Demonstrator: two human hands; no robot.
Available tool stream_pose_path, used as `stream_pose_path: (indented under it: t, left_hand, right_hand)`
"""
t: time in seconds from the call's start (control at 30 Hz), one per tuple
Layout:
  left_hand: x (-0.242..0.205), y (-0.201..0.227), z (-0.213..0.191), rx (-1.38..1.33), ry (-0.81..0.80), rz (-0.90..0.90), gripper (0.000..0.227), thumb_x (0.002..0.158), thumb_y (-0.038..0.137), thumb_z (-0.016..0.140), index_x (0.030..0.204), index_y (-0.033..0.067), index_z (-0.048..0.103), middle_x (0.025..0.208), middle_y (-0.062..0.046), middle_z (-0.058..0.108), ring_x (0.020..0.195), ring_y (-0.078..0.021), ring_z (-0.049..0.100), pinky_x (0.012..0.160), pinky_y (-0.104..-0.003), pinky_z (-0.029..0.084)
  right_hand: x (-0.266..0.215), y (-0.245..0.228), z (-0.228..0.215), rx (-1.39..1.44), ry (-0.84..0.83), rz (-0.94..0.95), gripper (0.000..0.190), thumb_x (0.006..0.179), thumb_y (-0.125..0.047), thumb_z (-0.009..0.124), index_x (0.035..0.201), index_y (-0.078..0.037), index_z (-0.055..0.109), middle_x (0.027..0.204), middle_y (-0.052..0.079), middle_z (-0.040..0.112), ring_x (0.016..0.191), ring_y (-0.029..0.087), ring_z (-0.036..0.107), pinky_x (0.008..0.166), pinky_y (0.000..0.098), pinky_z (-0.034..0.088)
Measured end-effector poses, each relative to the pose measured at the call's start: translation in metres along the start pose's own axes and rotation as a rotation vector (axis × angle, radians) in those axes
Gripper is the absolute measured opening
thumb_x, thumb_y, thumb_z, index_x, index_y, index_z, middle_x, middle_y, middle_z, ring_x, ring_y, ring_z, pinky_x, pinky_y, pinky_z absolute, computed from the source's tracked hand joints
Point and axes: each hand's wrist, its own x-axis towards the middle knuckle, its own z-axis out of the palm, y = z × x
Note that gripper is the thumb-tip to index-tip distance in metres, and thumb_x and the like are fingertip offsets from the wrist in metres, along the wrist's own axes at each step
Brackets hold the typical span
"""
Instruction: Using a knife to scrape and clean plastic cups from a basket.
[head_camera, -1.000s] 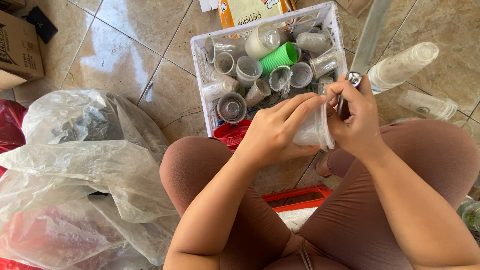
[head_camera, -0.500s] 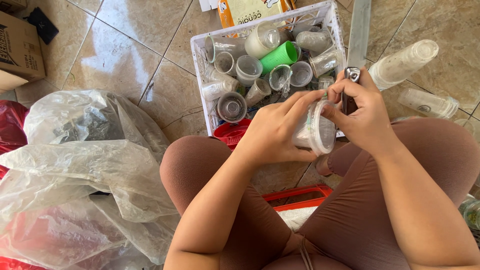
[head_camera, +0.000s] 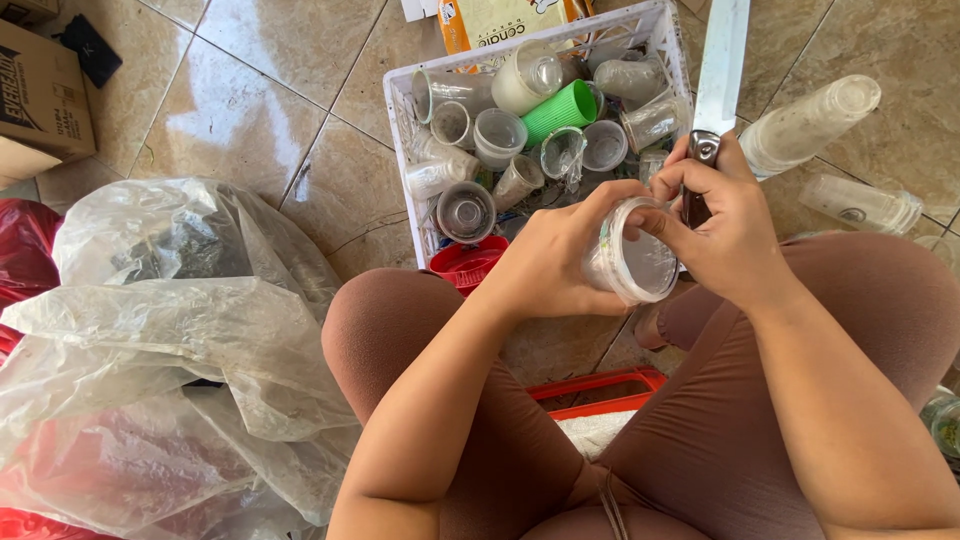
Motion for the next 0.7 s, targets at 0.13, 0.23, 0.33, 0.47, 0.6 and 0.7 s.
stream_pose_path:
  t: [0.13, 0.23, 0.33, 0.47, 0.6, 0.7]
  left_hand:
    - [0.001, -0.002, -0.002, -0.005, -0.012, -0.008, 0.09, 0.063, 0.054, 0.085, 0.14, 0.0302, 0.042, 0.096, 0.004, 0.075, 0.091, -0.0321, 0.078, 0.087, -0.047, 0.059]
    - [0.002, 0.009, -0.004, -0.075, -0.013, -0.044, 0.085, 0.062, 0.053, 0.085, 0.134, 0.0309, 0.045, 0.089, 0.009, 0.074, 0.084, -0.0265, 0.079, 0.085, -0.042, 0.059]
    - [0.005, 0.01, -0.004, -0.122, -0.03, -0.131, 0.084, 0.059, 0.051, 0.087, 0.13, 0.0303, 0.049, 0.084, 0.004, 0.075, 0.084, -0.0383, 0.076, 0.086, -0.047, 0.057]
    - [0.008, 0.001, 0.001, -0.143, -0.033, -0.172, 0.088, 0.056, 0.052, 0.09, 0.132, 0.032, 0.05, 0.087, -0.006, 0.076, 0.089, -0.0456, 0.075, 0.087, -0.049, 0.056]
    - [0.009, -0.005, 0.001, -0.151, -0.059, -0.211, 0.092, 0.055, 0.052, 0.091, 0.136, 0.0346, 0.049, 0.096, -0.007, 0.079, 0.096, -0.0479, 0.074, 0.091, -0.052, 0.054]
    - [0.009, 0.001, 0.005, -0.114, -0.05, -0.204, 0.091, 0.059, 0.052, 0.087, 0.138, 0.0311, 0.046, 0.1, -0.005, 0.079, 0.097, -0.0464, 0.074, 0.092, -0.055, 0.054]
  right_hand:
    - [0.001, -0.006, 0.001, -0.002, -0.016, -0.017, 0.029, 0.092, -0.024, 0.088, 0.09, -0.005, 0.066, 0.117, 0.015, 0.05, 0.076, 0.022, 0.065, 0.071, 0.0313, 0.053]
    - [0.003, -0.013, -0.002, -0.002, -0.067, 0.025, 0.027, 0.091, -0.026, 0.087, 0.089, -0.008, 0.067, 0.118, 0.012, 0.051, 0.071, 0.019, 0.064, 0.074, 0.03, 0.053]
    - [0.002, -0.012, -0.005, -0.008, -0.104, 0.031, 0.029, 0.09, -0.026, 0.086, 0.086, -0.007, 0.064, 0.118, 0.014, 0.052, 0.074, 0.024, 0.065, 0.072, 0.0326, 0.051]
    - [0.003, -0.007, -0.004, -0.019, -0.104, 0.038, 0.027, 0.092, -0.025, 0.085, 0.086, -0.009, 0.064, 0.119, 0.014, 0.053, 0.074, 0.023, 0.064, 0.074, 0.0324, 0.051]
    - [0.002, 0.003, -0.002, -0.063, -0.09, 0.013, 0.028, 0.094, -0.024, 0.084, 0.09, -0.006, 0.064, 0.122, 0.017, 0.05, 0.085, 0.027, 0.065, 0.072, 0.0314, 0.051]
    - [0.003, 0.008, -0.003, -0.094, -0.07, 0.004, 0.03, 0.096, -0.026, 0.084, 0.09, -0.004, 0.063, 0.121, 0.017, 0.049, 0.092, 0.028, 0.064, 0.067, 0.0291, 0.051]
